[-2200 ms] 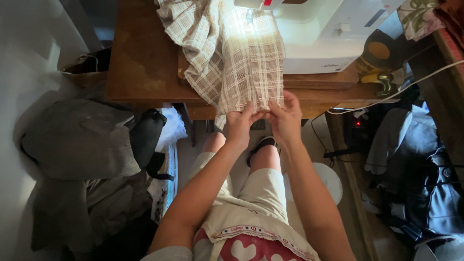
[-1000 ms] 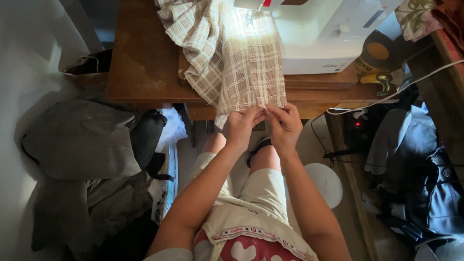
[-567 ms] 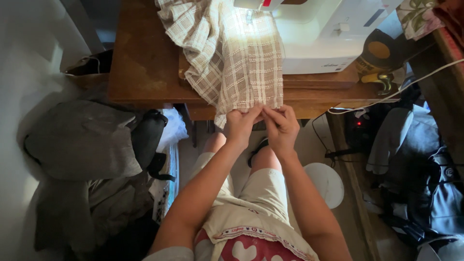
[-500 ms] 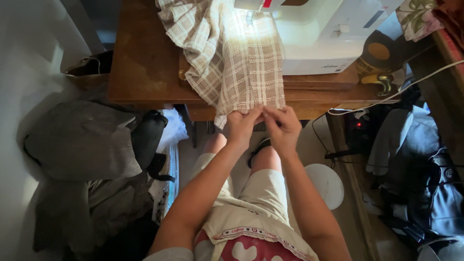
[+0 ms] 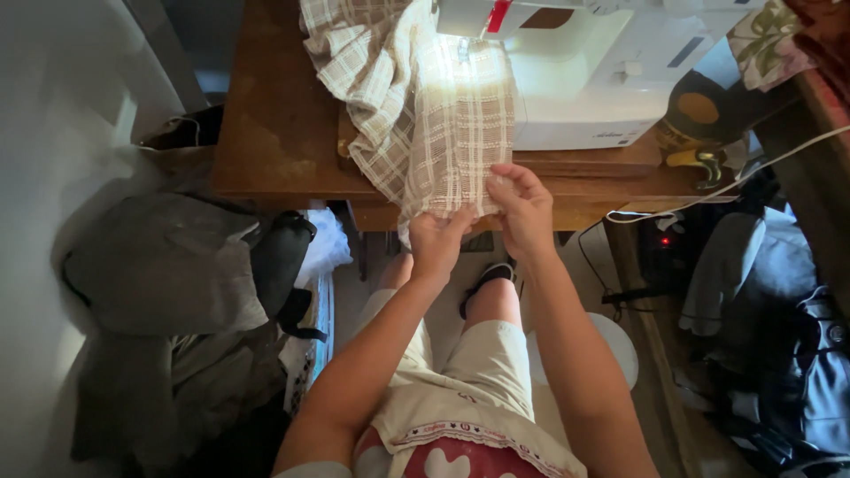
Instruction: Sewing a piece of checkered fabric using a sewing machine
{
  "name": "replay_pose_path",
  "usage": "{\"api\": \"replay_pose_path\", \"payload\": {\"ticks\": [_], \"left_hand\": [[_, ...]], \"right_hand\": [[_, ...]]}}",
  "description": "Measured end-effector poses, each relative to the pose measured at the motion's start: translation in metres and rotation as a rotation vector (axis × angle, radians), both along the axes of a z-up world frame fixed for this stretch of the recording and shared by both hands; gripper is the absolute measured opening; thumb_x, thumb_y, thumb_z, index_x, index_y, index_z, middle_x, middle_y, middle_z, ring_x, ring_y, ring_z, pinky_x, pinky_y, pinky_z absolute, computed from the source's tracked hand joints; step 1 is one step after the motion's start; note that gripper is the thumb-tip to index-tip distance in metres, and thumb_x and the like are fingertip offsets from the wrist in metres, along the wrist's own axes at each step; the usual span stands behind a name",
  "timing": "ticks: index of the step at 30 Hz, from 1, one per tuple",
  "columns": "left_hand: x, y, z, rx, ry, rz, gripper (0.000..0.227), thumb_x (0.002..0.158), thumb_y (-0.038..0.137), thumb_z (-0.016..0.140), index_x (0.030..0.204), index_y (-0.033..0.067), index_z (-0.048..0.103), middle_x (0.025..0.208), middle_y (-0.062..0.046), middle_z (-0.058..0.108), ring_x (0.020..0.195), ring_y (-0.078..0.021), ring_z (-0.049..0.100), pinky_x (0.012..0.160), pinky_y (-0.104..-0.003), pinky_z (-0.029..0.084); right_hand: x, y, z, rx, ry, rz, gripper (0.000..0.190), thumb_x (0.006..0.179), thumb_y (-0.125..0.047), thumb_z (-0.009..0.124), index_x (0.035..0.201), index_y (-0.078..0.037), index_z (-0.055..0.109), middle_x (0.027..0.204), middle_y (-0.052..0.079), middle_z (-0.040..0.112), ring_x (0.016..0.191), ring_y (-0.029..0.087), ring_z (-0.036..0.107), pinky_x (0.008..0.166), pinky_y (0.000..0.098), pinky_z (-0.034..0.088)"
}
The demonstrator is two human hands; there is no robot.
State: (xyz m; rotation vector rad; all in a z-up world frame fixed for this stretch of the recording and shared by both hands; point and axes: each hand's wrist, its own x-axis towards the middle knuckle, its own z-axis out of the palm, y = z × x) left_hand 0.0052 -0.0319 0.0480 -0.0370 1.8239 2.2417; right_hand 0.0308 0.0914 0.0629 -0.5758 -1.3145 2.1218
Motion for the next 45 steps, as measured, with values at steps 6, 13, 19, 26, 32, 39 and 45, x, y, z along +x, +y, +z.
{"api": "replay_pose_path", "payload": {"ticks": [6,13,19,26,32,39,45], "left_hand": [[-0.001,0.005,-0.012,-0.135,0.119,0.021,0.024,0.077,0.025,0.084,0.063,0.0072,0.076,0.055,-0.006,0.068,0.056,-0.0113,0.064,0.057,-0.034,0.052],[-0.007,0.003,-0.016,-0.231,0.166,0.018,0.038,0.076,0.03,0.086,0.053,0.006,0.069,0.047,-0.008,0.06,0.05,-0.013,0.058,0.052,-0.036,0.047],[-0.008,0.006,-0.029,-0.287,0.173,0.022,0.042,0.076,0.037,0.085,0.05,0.0095,0.067,0.045,-0.008,0.058,0.048,-0.0161,0.06,0.051,-0.036,0.046],[-0.003,0.004,-0.011,-0.383,0.195,-0.041,0.039,0.078,0.037,0.081,0.055,0.009,0.069,0.048,-0.009,0.062,0.053,-0.027,0.068,0.053,-0.038,0.05],[0.003,-0.007,0.009,-0.336,0.273,0.011,0.04,0.079,0.034,0.081,0.055,0.0067,0.066,0.048,-0.012,0.06,0.053,-0.0293,0.066,0.051,-0.037,0.048],[-0.007,0.02,-0.035,-0.148,0.365,0.09,0.049,0.078,0.027,0.083,0.043,0.0059,0.056,0.037,-0.01,0.047,0.037,-0.0171,0.048,0.041,-0.036,0.04],[-0.007,0.028,-0.04,-0.126,0.393,0.092,0.046,0.08,0.026,0.081,0.045,0.0054,0.059,0.035,-0.007,0.043,0.037,-0.013,0.042,0.038,-0.033,0.034]], "right_hand": [[-0.028,0.021,0.023,1.006,-0.533,-0.312,0.041,0.084,-0.055,0.086,0.106,-0.022,0.077,0.09,0.0,0.077,0.082,0.022,0.076,0.073,0.0398,0.061],[-0.062,0.025,0.022,1.13,-0.744,-0.303,0.031,0.09,-0.054,0.072,0.097,-0.025,0.079,0.08,0.004,0.077,0.086,0.038,0.074,0.077,0.0526,0.059],[-0.047,0.03,0.025,0.988,-0.698,-0.306,0.025,0.083,-0.054,0.082,0.092,-0.03,0.08,0.082,-0.003,0.075,0.088,0.028,0.074,0.08,0.0446,0.059],[-0.047,-0.006,0.039,1.594,-0.562,-0.138,0.047,0.078,-0.053,0.078,0.093,-0.009,0.072,0.08,0.013,0.065,0.079,0.041,0.07,0.072,0.0509,0.056],[-0.058,0.009,0.02,1.617,-0.743,-0.122,0.027,0.089,-0.044,0.066,0.088,-0.02,0.078,0.068,0.014,0.068,0.072,0.044,0.072,0.066,0.0551,0.059],[-0.048,0.01,0.034,1.11,-0.524,-0.193,0.013,0.09,-0.032,0.076,0.094,-0.02,0.08,0.073,0.006,0.073,0.077,0.028,0.075,0.069,0.0401,0.057],[-0.042,0.005,0.044,0.933,-0.21,-0.173,0.003,0.096,-0.012,0.074,0.096,-0.009,0.074,0.076,0.005,0.067,0.073,0.011,0.059,0.069,0.0301,0.052]]}}
